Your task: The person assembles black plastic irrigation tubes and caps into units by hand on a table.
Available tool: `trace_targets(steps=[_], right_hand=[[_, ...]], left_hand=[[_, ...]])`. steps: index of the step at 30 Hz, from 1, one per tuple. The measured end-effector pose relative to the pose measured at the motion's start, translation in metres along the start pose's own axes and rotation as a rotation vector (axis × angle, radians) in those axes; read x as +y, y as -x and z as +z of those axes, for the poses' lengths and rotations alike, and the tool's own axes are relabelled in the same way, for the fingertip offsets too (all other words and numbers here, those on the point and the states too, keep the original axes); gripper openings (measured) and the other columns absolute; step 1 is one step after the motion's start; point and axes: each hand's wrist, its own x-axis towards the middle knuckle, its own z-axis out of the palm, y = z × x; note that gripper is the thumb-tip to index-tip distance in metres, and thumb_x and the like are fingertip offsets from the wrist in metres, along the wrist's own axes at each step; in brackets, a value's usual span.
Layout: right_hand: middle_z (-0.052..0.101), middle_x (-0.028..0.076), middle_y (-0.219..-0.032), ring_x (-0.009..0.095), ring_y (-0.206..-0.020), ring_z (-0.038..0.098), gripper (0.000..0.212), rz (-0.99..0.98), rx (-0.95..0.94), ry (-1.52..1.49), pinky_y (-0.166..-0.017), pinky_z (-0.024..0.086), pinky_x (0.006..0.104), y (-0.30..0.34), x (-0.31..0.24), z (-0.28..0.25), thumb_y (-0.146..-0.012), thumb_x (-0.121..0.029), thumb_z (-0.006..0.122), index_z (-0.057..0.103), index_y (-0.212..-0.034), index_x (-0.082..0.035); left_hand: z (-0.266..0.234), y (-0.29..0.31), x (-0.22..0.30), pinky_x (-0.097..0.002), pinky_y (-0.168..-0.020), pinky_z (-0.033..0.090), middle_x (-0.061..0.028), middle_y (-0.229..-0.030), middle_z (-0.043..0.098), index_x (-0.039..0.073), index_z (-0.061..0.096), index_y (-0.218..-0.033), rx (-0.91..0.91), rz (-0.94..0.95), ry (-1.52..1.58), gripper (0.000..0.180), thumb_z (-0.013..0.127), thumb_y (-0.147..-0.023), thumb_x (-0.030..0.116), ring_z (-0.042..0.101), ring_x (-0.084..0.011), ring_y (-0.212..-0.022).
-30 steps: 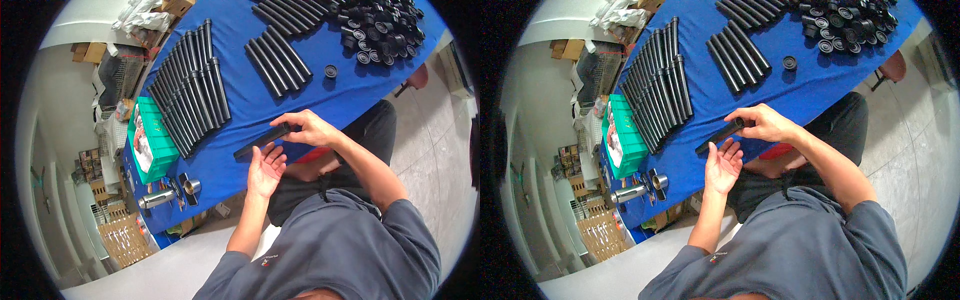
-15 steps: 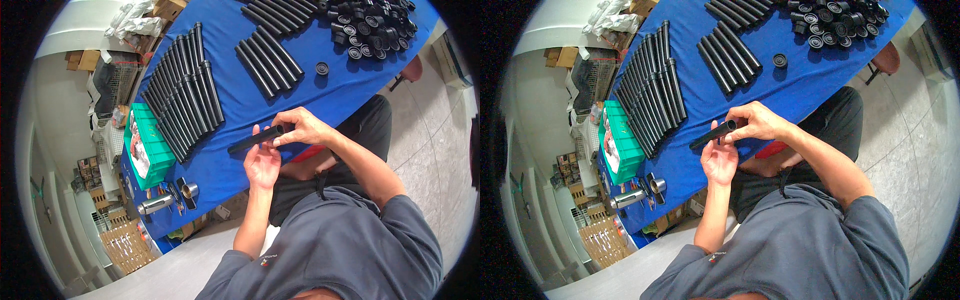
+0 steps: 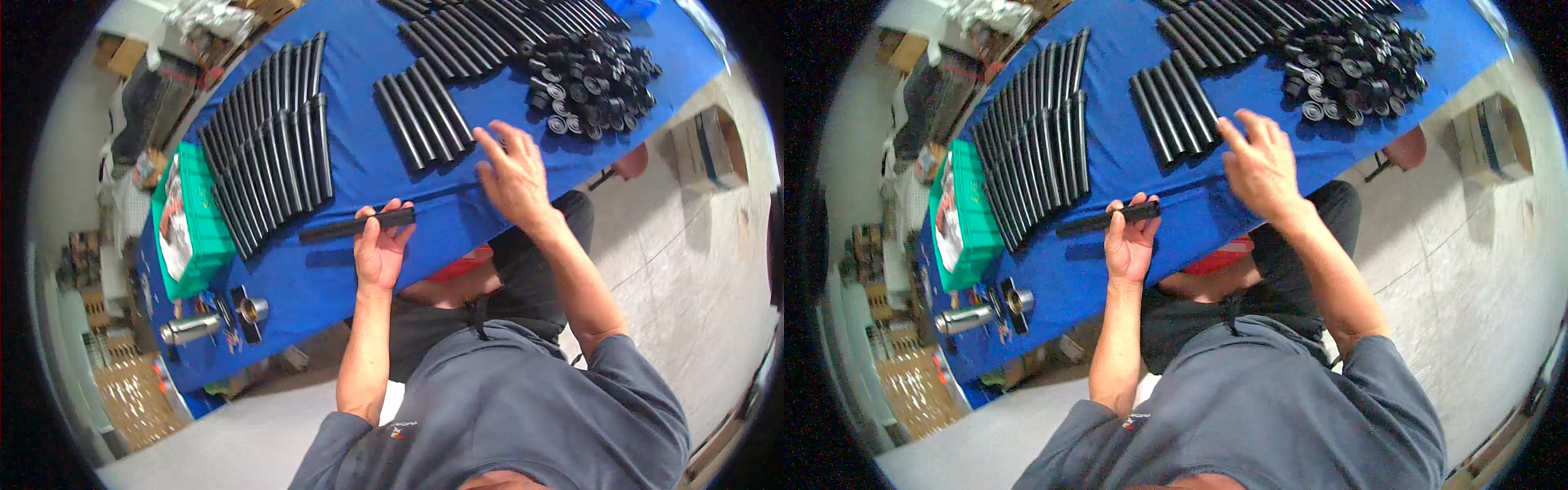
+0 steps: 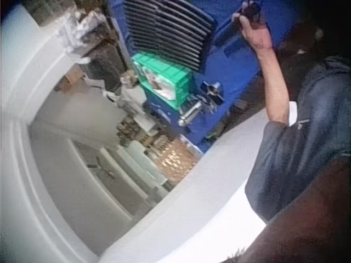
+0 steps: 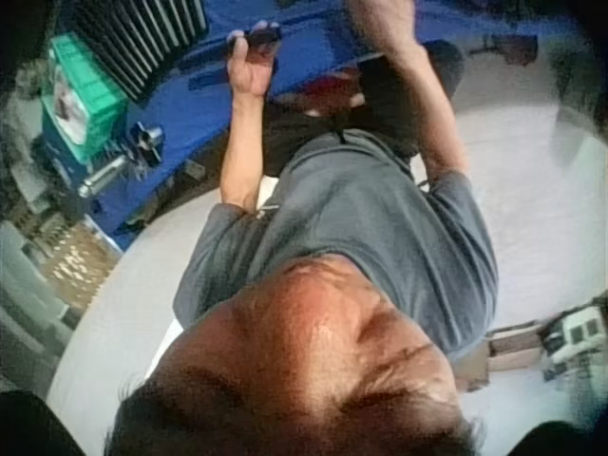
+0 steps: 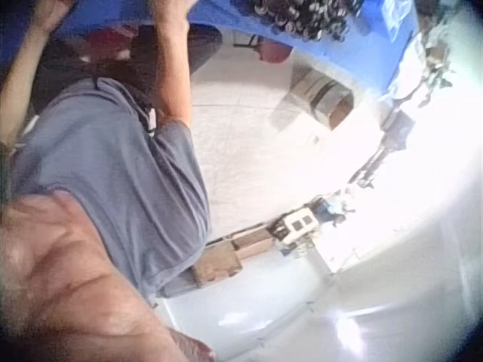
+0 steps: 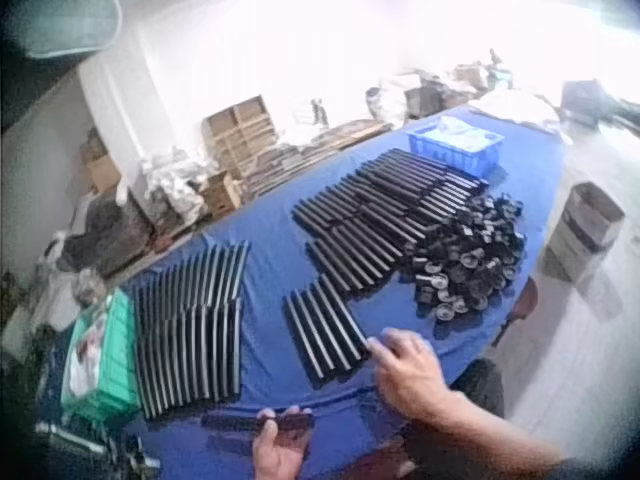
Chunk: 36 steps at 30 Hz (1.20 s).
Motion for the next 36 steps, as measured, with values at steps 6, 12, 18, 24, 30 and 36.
trace_targets(steps=[6,12,18,24,30,36], right_hand=[[0.052,0.018,-0.131,0.036,-0.117,0.052,0.039,0.018,-0.401,0.246,-0.096,0.046,0.0416,0.002,0.043,0.001,-0.082,-0.005,0.057,0.064,-0.120,-0.013],[0.062,0.018,-0.103,0.035,-0.094,0.062,0.045,0.054,-0.404,-0.393,-0.083,0.051,0.0381,0.010,-0.002,-0.003,-0.081,0.000,0.067,0.061,-0.125,-0.008],[0.060,0.002,-0.100,0.007,-0.087,0.055,0.038,0.457,-0.669,-1.043,-0.076,0.048,0.0239,0.028,-0.051,0.031,-0.089,-0.009,0.070,0.056,-0.123,0.002],[0.062,0.003,-0.098,0.009,-0.083,0.058,0.035,0.464,-0.561,-1.219,-0.074,0.049,0.0239,0.036,-0.049,0.046,-0.089,-0.005,0.069,0.056,-0.121,0.002],[0.063,0.009,-0.096,0.014,-0.084,0.062,0.035,0.297,-0.525,-0.926,-0.073,0.051,0.0272,0.030,-0.056,0.035,-0.085,-0.008,0.072,0.060,-0.117,0.000],[0.064,0.013,-0.100,0.022,-0.089,0.065,0.035,0.213,-0.484,-0.847,-0.077,0.051,0.0316,0.032,-0.054,0.037,-0.085,-0.008,0.071,0.059,-0.117,0.001]], left_hand=[[0.005,-0.002,0.000,-0.0499,-0.092,0.057,-0.0230,-0.123,0.062,0.015,0.049,-0.132,0.005,0.023,0.045,0.040,0.064,-0.094,0.016,0.057,-0.0400,-0.121],[0.010,0.001,-0.004,-0.0483,-0.096,0.056,-0.0207,-0.121,0.064,0.013,0.050,-0.128,0.051,0.028,-0.014,0.046,0.068,-0.087,0.000,0.060,-0.0363,-0.117],[0.012,-0.003,-0.014,-0.0482,-0.097,0.055,-0.0180,-0.116,0.066,0.012,0.054,-0.113,0.039,0.124,-0.061,0.031,0.066,-0.088,-0.001,0.062,-0.0347,-0.115],[0.019,-0.001,-0.015,-0.0491,-0.096,0.055,-0.0170,-0.111,0.066,0.012,0.053,-0.110,0.101,0.106,-0.035,0.027,0.062,-0.089,-0.004,0.062,-0.0340,-0.113],[0.021,-0.001,-0.015,-0.0472,-0.094,0.057,-0.0192,-0.111,0.066,0.012,0.052,-0.111,0.118,0.105,-0.059,0.027,0.060,-0.091,-0.004,0.064,-0.0350,-0.111],[0.024,-0.001,-0.018,-0.0467,-0.092,0.058,-0.0202,-0.111,0.066,0.012,0.050,-0.113,0.144,0.095,-0.111,0.029,0.061,-0.091,-0.004,0.064,-0.0348,-0.111]])
